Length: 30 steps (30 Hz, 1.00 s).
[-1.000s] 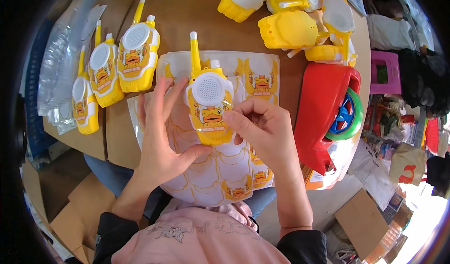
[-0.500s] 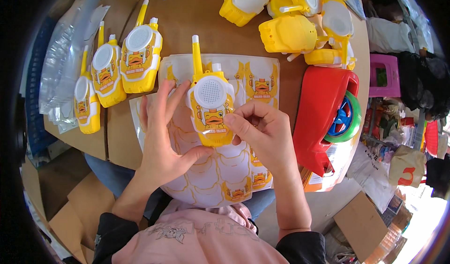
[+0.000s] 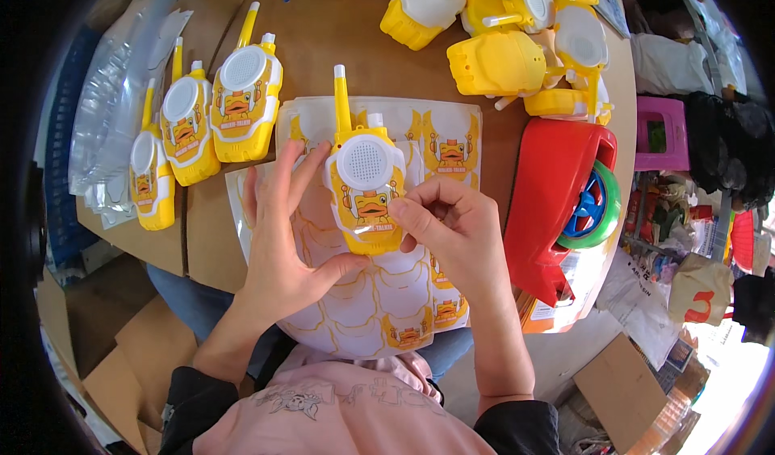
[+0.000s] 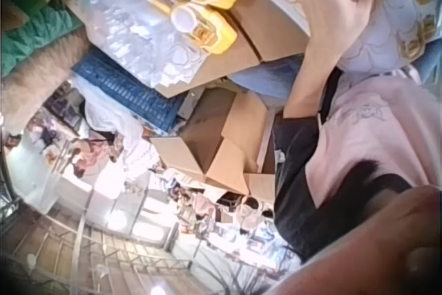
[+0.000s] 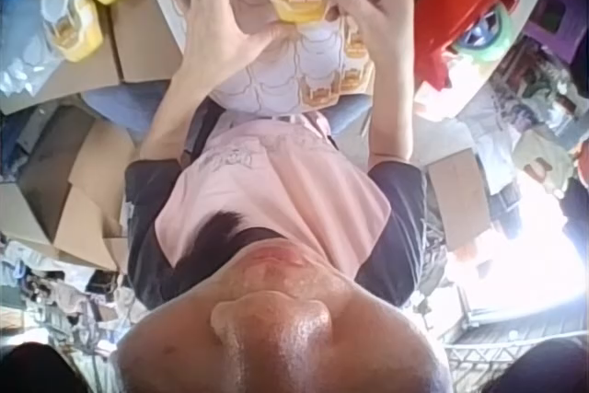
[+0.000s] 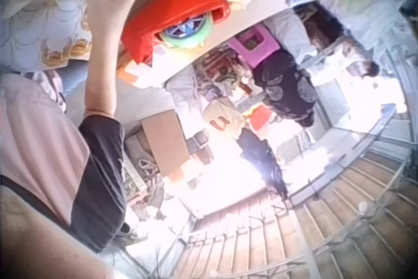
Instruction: Applying stickers to yellow and white walkie-talkie toys.
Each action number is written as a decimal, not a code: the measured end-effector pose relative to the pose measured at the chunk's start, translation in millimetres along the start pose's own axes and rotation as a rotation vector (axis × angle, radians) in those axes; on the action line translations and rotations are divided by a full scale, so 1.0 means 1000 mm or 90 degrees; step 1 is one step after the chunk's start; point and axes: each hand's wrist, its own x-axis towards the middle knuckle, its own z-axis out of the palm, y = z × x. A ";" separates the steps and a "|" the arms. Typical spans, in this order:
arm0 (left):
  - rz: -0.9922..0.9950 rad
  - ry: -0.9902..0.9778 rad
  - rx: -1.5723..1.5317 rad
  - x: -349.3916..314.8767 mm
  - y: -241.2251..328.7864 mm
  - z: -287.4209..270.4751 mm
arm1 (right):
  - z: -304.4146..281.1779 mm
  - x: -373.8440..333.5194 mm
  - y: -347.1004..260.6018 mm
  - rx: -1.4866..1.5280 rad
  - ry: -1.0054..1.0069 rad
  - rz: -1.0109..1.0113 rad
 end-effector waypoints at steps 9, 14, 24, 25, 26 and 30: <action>0.004 0.000 0.001 -0.001 -0.002 0.001 | 0.000 0.000 0.000 -0.011 0.005 0.001; 0.051 0.035 -0.014 -0.002 -0.007 0.004 | 0.000 0.000 0.001 -0.003 0.003 -0.007; 0.054 0.036 0.002 0.000 -0.004 0.002 | 0.004 0.001 -0.002 -0.033 0.029 0.003; 0.052 0.022 0.025 0.000 -0.003 0.000 | 0.003 0.000 -0.002 -0.033 0.029 0.002; 0.050 0.008 0.049 0.001 -0.002 -0.001 | 0.001 0.000 -0.002 -0.023 0.015 0.001; 0.054 0.017 0.049 0.002 -0.001 -0.001 | 0.000 0.000 -0.001 -0.009 0.000 0.002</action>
